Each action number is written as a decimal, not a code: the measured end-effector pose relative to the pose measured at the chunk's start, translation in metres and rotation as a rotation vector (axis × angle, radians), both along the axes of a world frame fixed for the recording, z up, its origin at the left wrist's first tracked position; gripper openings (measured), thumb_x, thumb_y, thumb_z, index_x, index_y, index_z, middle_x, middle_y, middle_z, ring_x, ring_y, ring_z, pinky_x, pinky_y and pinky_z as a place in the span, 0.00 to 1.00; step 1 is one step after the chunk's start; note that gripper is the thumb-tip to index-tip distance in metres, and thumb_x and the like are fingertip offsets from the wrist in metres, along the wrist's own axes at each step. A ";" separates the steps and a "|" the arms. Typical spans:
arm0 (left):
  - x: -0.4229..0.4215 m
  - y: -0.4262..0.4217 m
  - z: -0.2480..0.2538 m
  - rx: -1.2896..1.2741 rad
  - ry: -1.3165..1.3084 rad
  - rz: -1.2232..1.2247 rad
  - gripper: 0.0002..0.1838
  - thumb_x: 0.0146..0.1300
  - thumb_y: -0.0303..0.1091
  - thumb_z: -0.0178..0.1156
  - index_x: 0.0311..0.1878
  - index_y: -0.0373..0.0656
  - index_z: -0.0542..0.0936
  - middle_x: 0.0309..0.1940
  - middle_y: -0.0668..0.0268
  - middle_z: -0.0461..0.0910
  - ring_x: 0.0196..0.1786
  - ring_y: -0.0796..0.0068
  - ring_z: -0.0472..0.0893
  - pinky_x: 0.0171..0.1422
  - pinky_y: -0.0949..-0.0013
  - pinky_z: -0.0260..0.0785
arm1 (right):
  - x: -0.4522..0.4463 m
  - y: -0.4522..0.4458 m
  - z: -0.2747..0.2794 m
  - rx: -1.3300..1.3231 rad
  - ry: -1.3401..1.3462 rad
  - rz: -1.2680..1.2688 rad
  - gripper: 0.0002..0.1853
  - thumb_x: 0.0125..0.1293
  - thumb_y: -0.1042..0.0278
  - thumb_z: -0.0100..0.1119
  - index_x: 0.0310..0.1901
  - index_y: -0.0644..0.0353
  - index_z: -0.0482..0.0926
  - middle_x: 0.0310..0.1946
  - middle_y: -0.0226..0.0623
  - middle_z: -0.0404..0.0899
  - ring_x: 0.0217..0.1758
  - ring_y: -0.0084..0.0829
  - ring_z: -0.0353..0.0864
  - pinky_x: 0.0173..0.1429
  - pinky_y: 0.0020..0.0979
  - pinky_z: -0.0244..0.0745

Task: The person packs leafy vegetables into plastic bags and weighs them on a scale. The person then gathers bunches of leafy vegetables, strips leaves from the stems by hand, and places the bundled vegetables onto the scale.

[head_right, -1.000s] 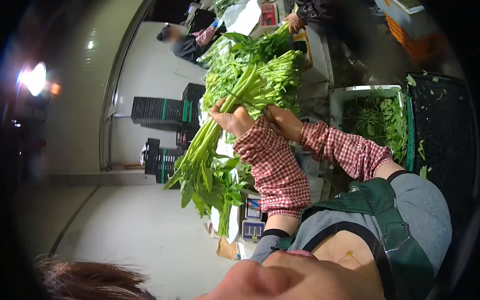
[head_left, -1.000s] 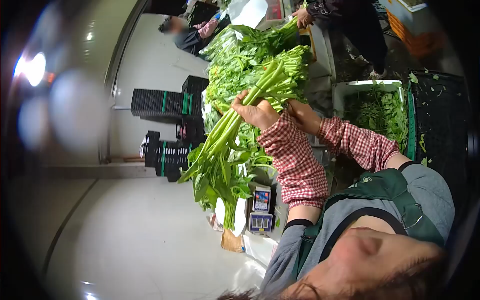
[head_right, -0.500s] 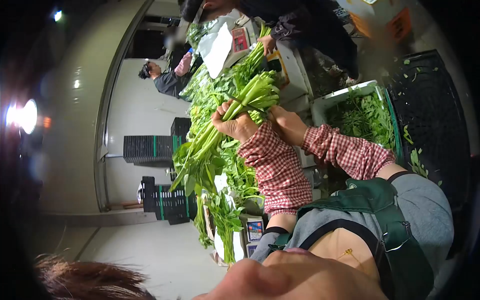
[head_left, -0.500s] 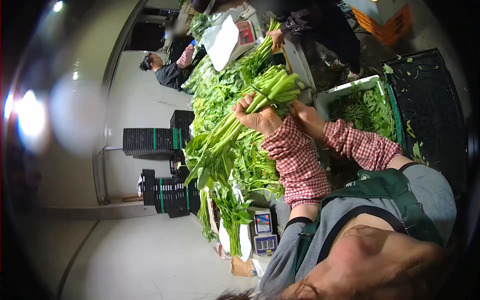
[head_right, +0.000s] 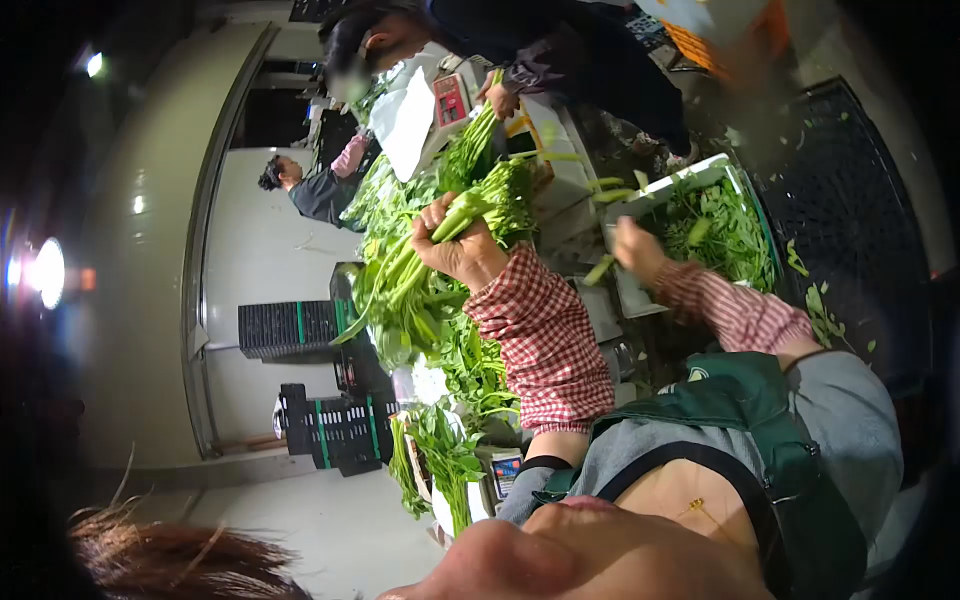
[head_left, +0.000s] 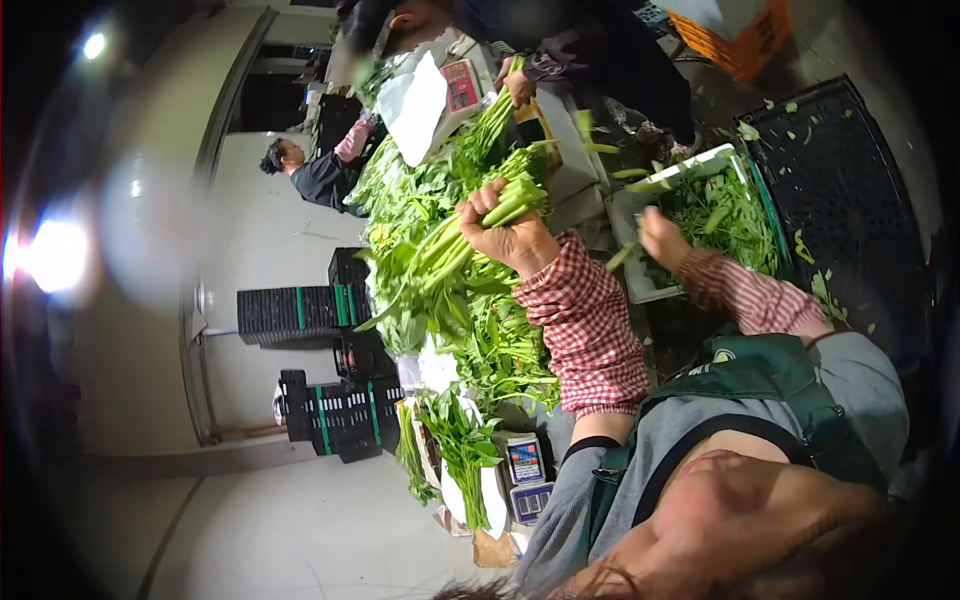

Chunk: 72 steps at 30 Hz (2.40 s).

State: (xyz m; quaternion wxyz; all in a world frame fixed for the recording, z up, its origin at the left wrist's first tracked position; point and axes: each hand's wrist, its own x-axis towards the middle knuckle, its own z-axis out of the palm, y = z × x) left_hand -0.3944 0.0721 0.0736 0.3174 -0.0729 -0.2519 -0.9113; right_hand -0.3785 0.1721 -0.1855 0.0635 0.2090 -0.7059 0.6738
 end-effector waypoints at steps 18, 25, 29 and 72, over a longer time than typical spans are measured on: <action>0.271 0.001 -0.014 -0.382 -0.370 0.108 0.09 0.46 0.28 0.51 0.30 0.45 0.63 0.13 0.69 0.57 0.16 0.77 0.58 0.24 0.70 0.54 | 0.089 -0.031 0.033 0.196 0.391 1.043 0.26 0.54 0.73 0.51 0.56 0.62 0.57 0.31 0.51 0.71 0.34 0.48 0.73 0.35 0.36 0.67; 0.512 0.013 0.043 -0.233 -0.584 0.371 0.08 0.48 0.30 0.50 0.31 0.47 0.62 0.14 0.72 0.56 0.16 0.80 0.60 0.26 0.71 0.54 | 0.331 -0.077 0.045 0.261 0.704 2.079 0.30 0.48 0.73 0.52 0.56 0.60 0.56 0.34 0.49 0.69 0.33 0.50 0.72 0.36 0.42 0.69; 0.632 0.012 0.046 -0.184 -0.659 0.435 0.08 0.48 0.30 0.50 0.32 0.46 0.62 0.14 0.72 0.57 0.16 0.81 0.61 0.28 0.72 0.55 | 0.498 -0.083 -0.012 0.323 0.640 2.293 0.38 0.47 0.77 0.51 0.61 0.60 0.45 0.38 0.53 0.64 0.33 0.52 0.72 0.36 0.43 0.69; 0.525 0.068 0.067 0.007 -1.137 -0.075 0.11 0.42 0.22 0.56 0.30 0.39 0.66 0.20 0.65 0.65 0.18 0.75 0.67 0.23 0.75 0.59 | 0.332 -0.116 0.337 -0.476 1.999 1.483 0.32 0.42 0.60 0.58 0.55 0.48 0.63 0.28 0.29 0.70 0.33 0.30 0.73 0.48 0.43 0.62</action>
